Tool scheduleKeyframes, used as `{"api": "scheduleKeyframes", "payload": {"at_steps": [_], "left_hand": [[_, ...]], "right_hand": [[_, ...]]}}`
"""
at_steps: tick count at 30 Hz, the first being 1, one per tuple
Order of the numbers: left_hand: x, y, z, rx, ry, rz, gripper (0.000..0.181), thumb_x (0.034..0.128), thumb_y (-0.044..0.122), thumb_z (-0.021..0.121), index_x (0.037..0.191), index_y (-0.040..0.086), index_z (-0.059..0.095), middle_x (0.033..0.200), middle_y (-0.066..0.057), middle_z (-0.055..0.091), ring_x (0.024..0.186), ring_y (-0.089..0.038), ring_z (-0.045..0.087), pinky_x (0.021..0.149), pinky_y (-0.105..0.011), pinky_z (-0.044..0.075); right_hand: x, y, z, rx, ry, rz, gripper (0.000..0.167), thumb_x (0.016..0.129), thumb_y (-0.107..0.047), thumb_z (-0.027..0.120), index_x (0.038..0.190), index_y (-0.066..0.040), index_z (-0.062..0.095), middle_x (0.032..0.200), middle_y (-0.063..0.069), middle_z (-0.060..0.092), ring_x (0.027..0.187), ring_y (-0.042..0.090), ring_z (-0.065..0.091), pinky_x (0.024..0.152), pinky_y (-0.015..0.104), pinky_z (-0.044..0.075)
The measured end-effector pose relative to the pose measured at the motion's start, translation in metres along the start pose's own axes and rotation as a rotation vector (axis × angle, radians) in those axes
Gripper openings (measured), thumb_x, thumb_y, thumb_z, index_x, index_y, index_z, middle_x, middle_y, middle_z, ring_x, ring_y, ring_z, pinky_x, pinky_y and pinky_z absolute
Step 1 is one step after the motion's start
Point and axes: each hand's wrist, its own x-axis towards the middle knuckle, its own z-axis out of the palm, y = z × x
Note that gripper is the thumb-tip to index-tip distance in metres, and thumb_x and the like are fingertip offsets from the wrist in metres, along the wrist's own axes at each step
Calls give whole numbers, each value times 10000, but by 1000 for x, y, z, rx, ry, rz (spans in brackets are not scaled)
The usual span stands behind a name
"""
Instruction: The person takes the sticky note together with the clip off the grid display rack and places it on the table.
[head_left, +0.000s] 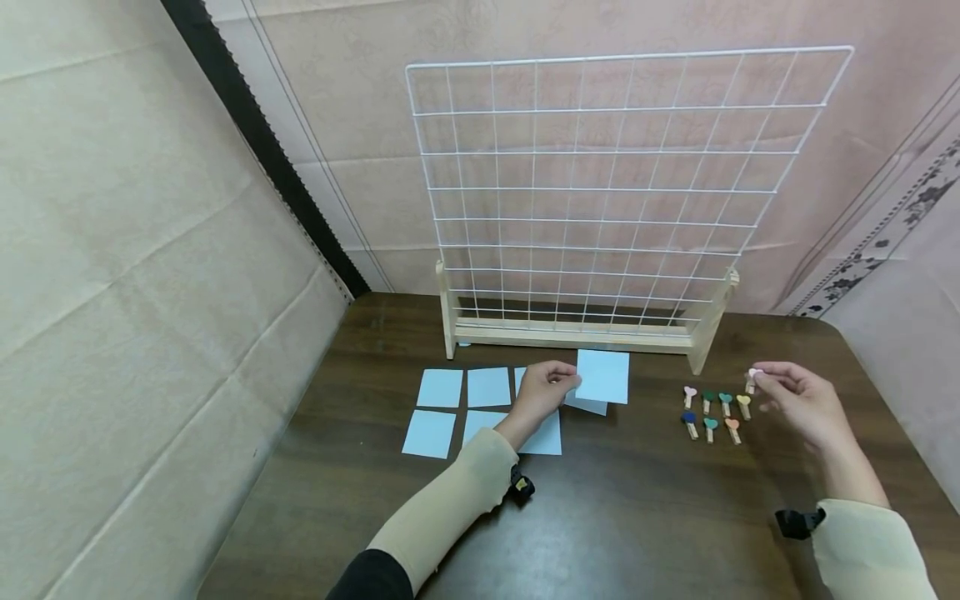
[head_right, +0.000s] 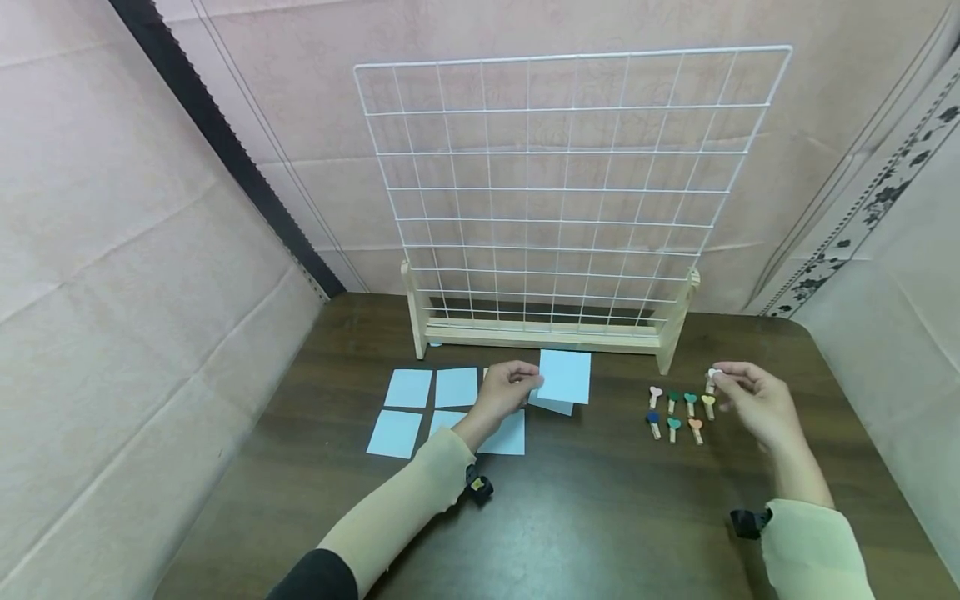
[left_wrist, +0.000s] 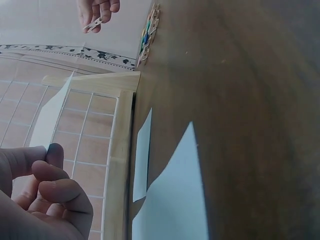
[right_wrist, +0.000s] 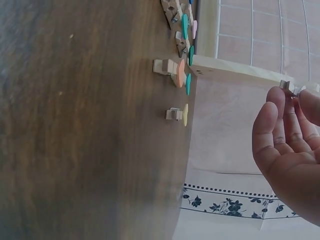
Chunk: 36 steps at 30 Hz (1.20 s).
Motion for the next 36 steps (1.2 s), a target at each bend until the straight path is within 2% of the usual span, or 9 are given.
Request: {"api": "scheduleKeyframes", "payload": {"at_steps": [6,10,14,21,28,36], "left_hand": [[-9,-8,0,18,-8,-14,123,998,194,746,1068,101,786,916,44,737,658,-94,559,596,-236,482],[-15,-13,-2,37,0,-26,116,997,191,746,1059,102,784,895,45,733,628,-97,539,585,-240,475],[-19,-16,-4,24,4,-28,125,994,184,745,1070,92,782,864,36,733,581,-99,510,547,-238,452],[-27,-21,-3,-43,-3,-42,112,990,157,742,1070,87,775,844,29,732,537,-103,485,494,-238,412],[-38,-27,0,-69,-27,-40,140,993,144,724,1113,79,756,831,31,705,519,-103,467,477,-247,397],[-45,-29,-2,-113,-27,-39,269,976,108,729,1241,79,689,887,10,744,497,-97,469,443,-230,379]], "right_hand": [[-2,7,-2,-24,-21,40,100,1078,-185,635,1099,-222,725,919,-220,718,814,6,668,656,239,591],[-4,12,-3,-51,-51,72,88,1078,-214,638,1094,-204,724,923,-237,699,814,10,670,666,271,603],[-6,16,-6,-104,-54,92,139,1085,-237,623,1107,-130,709,910,-242,683,804,17,672,672,302,614],[-12,22,-12,-164,-79,140,350,1099,-272,595,1180,65,645,887,-195,691,793,55,680,671,321,615],[-17,31,-13,-135,-120,201,364,1108,-258,576,1209,87,632,916,-201,700,809,30,693,691,333,619],[-17,31,-14,-140,-151,209,433,1117,-233,555,1257,176,579,947,-141,733,810,24,698,697,335,622]]}}
